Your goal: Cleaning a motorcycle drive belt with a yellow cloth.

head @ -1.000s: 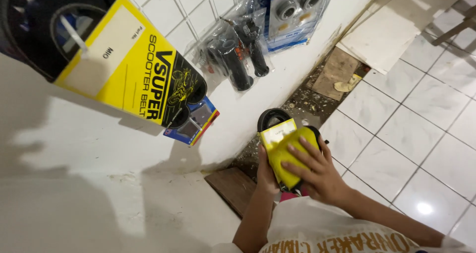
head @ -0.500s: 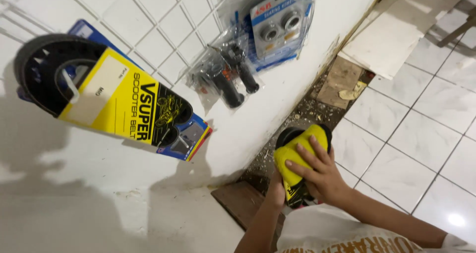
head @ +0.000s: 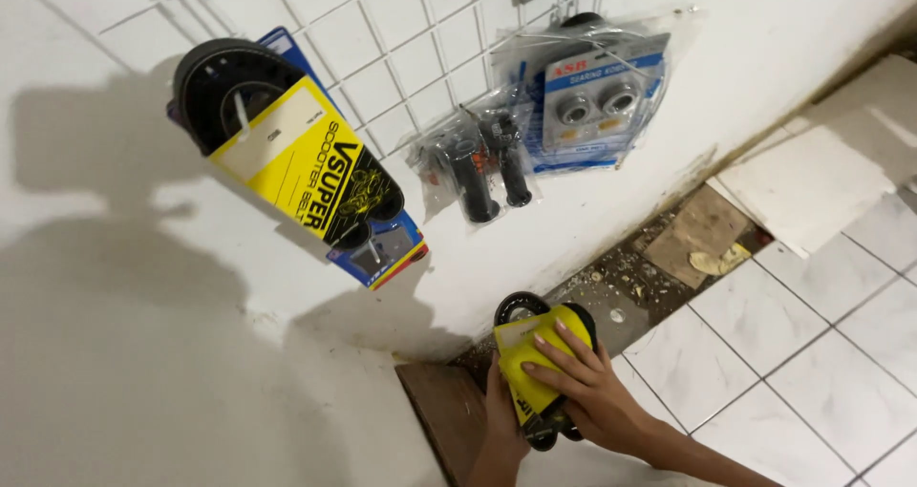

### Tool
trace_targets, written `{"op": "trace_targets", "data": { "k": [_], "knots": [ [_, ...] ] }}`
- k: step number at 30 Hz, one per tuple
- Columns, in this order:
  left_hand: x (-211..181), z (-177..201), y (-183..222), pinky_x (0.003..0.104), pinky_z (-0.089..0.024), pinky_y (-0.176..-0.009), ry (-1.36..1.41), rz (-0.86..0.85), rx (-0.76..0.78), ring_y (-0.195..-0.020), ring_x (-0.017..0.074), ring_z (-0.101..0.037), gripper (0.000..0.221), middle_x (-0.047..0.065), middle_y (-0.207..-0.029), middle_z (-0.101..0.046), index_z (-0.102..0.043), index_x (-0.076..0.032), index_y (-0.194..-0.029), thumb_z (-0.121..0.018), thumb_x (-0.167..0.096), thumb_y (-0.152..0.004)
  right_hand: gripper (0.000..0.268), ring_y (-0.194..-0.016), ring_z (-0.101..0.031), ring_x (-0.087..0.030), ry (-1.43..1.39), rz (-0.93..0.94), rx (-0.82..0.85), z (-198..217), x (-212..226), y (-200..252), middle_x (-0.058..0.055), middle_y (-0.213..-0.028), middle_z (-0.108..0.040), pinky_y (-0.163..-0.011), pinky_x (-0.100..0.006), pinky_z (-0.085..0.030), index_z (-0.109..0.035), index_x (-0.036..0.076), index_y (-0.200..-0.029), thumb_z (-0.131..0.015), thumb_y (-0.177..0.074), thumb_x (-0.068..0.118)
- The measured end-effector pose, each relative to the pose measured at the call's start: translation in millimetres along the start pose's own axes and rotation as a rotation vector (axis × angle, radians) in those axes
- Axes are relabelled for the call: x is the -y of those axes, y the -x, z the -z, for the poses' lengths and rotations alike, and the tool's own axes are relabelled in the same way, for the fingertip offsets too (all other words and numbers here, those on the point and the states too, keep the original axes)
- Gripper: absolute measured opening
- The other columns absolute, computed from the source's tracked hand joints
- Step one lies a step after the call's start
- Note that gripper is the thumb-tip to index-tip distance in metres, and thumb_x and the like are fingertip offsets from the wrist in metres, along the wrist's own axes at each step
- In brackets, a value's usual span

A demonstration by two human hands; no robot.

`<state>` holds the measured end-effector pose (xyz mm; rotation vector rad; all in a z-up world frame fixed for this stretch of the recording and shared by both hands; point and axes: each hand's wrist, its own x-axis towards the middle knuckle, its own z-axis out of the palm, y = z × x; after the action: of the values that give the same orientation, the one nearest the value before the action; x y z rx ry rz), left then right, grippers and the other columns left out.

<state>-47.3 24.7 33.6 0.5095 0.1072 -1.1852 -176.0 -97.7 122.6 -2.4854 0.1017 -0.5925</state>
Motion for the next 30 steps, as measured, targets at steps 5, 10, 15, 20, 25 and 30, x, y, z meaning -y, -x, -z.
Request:
{"op": "trace_targets", "data": {
  "k": [5,10,15,20,25,30],
  "knots": [
    [20,-39,22,0.044,-0.056,-0.097,0.194,0.025,-0.087,-0.117,0.0292,-0.067,0.059,0.013,-0.132,-0.066,-0.053,-0.011,-0.144,-0.034,-0.047,-0.101,0.071,-0.155,-0.015,-0.040,-0.133,-0.029,0.057,14,-14,12,-0.009,-0.161,-0.040,-0.118,-0.060,-0.016,-0.061,0.015,-0.141,-0.059,-0.075,-0.008],
    [28,-87,34,0.043,-0.057,-0.096,0.288,0.146,-0.010,-0.116,0.0275,-0.067,0.060,0.010,-0.132,-0.067,-0.054,-0.015,-0.144,-0.033,-0.049,-0.098,0.068,-0.157,-0.016,-0.040,-0.178,-0.019,0.028,32,-33,21,-0.009,-0.163,-0.040,-0.119,-0.057,-0.018,-0.061,0.016,-0.141,-0.056,-0.077,-0.007],
    [53,-97,14,0.040,-0.056,-0.101,0.139,-0.005,0.036,-0.121,0.0240,-0.066,0.066,0.008,-0.136,-0.066,-0.052,-0.015,-0.149,-0.032,-0.059,-0.104,0.068,-0.157,-0.019,-0.041,-0.161,0.016,-0.057,55,-50,24,-0.012,-0.162,-0.040,-0.118,-0.059,-0.021,-0.062,0.016,-0.139,-0.052,-0.076,-0.007],
    [80,-86,-8,0.040,-0.056,-0.099,0.171,0.018,0.017,-0.119,0.0243,-0.067,0.066,0.009,-0.134,-0.067,-0.053,-0.014,-0.147,-0.035,-0.060,-0.103,0.060,-0.156,-0.023,-0.044,-0.026,0.087,-0.172,58,-68,38,-0.013,-0.161,-0.041,-0.118,-0.058,-0.023,-0.066,0.021,-0.134,-0.054,-0.080,-0.003],
    [101,-88,-9,0.041,-0.057,-0.100,0.120,-0.021,-0.018,-0.119,0.0261,-0.068,0.061,0.010,-0.136,-0.066,-0.056,-0.011,-0.144,-0.036,-0.050,-0.102,0.059,-0.154,-0.025,-0.046,0.011,0.125,-0.249,58,-85,56,-0.017,-0.160,-0.041,-0.119,-0.059,-0.023,-0.067,0.023,-0.132,-0.055,-0.079,-0.001],
    [128,-16,-50,0.044,-0.052,-0.110,0.288,-0.079,-0.012,-0.129,0.0307,-0.063,0.061,0.017,-0.147,-0.061,-0.048,-0.004,-0.153,-0.037,-0.039,-0.105,0.053,-0.150,-0.030,-0.047,0.029,0.178,-0.343,27,-112,62,-0.017,-0.155,-0.045,-0.119,-0.056,-0.027,-0.069,0.023,-0.128,-0.056,-0.079,0.009]
  ]
}}
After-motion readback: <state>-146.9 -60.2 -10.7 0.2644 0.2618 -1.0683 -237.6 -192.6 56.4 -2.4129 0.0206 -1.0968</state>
